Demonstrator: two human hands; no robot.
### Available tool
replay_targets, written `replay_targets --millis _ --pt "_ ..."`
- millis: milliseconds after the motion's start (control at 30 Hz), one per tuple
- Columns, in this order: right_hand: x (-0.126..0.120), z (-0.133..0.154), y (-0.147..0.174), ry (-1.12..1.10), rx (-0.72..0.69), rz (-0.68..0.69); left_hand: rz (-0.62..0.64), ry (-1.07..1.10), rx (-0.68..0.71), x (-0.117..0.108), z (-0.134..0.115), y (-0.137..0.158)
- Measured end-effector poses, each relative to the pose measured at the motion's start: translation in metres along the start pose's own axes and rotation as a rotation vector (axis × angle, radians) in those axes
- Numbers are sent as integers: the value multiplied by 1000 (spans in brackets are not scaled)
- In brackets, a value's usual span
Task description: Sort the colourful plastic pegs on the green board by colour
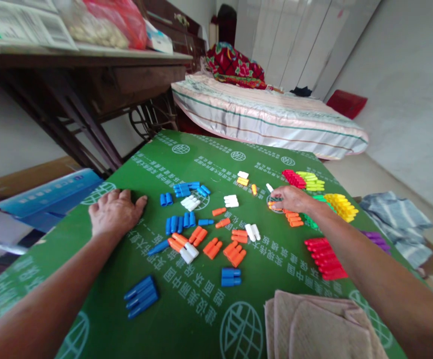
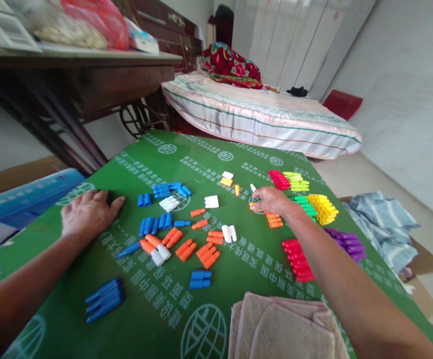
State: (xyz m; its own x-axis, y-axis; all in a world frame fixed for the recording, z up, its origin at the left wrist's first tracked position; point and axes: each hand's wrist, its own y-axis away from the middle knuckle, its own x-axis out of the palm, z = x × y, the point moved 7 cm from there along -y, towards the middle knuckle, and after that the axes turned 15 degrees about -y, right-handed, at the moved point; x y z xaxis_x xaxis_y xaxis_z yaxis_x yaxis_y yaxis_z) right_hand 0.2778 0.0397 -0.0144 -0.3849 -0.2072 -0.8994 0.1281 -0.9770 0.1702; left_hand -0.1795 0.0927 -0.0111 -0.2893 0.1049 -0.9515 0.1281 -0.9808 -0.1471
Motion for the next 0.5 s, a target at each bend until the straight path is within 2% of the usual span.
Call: replay_targets --millis 100,233,500 --pt "-4 9 -3 -5 5 -47 6 0 -2 1 0 0" --pt "-5 34 -13 22 -6 -90 2 -6 3 1 1 0" --pt "-1 79 -55 113 -8 -148 -5 15 4 -2 0 4"
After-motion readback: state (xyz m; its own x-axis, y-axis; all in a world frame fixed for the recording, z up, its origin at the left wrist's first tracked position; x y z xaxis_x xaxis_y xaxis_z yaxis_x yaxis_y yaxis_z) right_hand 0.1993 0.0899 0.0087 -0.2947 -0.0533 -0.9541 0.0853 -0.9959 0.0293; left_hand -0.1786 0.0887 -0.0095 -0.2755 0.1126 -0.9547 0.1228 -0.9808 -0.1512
